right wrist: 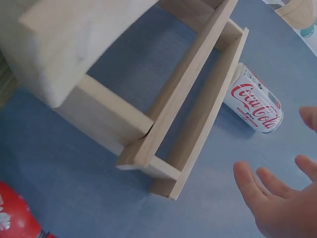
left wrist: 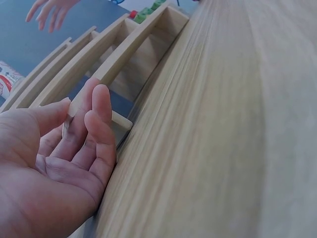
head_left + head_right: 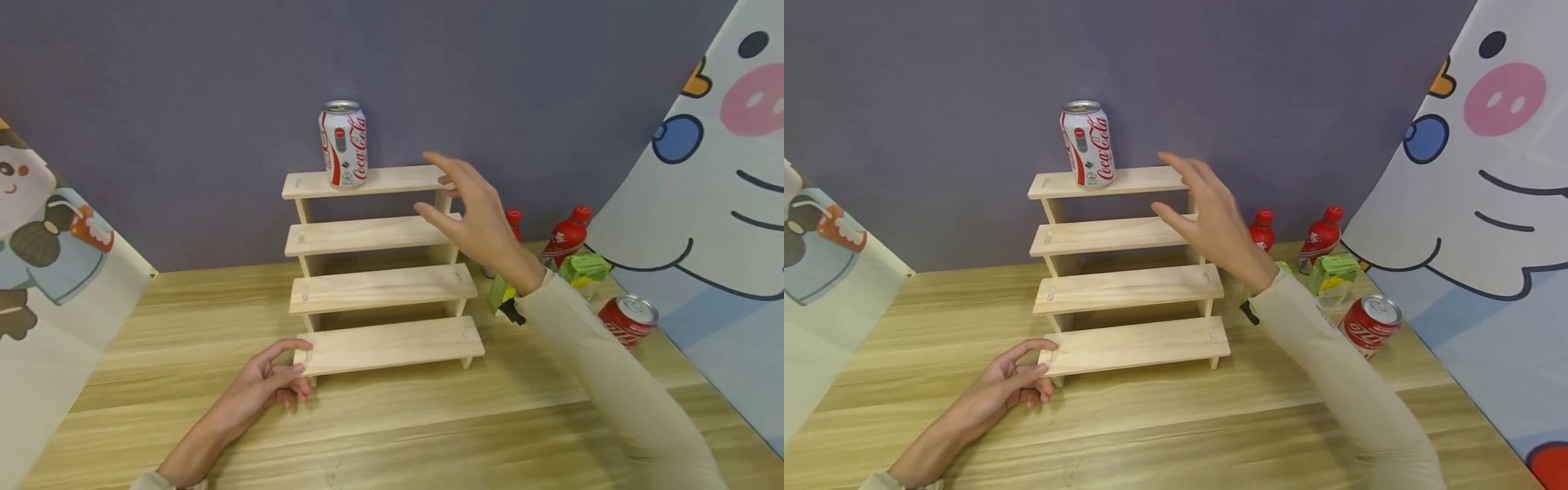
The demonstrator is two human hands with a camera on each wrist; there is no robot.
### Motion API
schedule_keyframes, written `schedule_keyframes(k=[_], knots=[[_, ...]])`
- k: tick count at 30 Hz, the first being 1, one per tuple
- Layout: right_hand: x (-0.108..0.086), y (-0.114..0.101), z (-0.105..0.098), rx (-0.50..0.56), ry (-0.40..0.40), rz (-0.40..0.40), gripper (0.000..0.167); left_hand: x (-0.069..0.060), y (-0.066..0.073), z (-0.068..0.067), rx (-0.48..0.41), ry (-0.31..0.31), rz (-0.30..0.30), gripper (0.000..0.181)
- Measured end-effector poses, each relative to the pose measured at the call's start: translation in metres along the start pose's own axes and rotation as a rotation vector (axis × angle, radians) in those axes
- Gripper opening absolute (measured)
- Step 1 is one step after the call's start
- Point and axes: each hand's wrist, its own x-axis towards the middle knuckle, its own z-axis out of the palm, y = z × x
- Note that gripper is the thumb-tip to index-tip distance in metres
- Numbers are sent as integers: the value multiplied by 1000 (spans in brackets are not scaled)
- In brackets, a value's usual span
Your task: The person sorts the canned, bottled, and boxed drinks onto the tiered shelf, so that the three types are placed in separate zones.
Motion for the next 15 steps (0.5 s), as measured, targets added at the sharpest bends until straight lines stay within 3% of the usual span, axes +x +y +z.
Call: schedule_keyframes(k=[6,15], knots=[[-21,3,-9,-33,-2,-13,65,-1,0,0,3,9,2,42],[-62,9,-27,-98,-44,38,63,0,0,0,12,22,-7,42]])
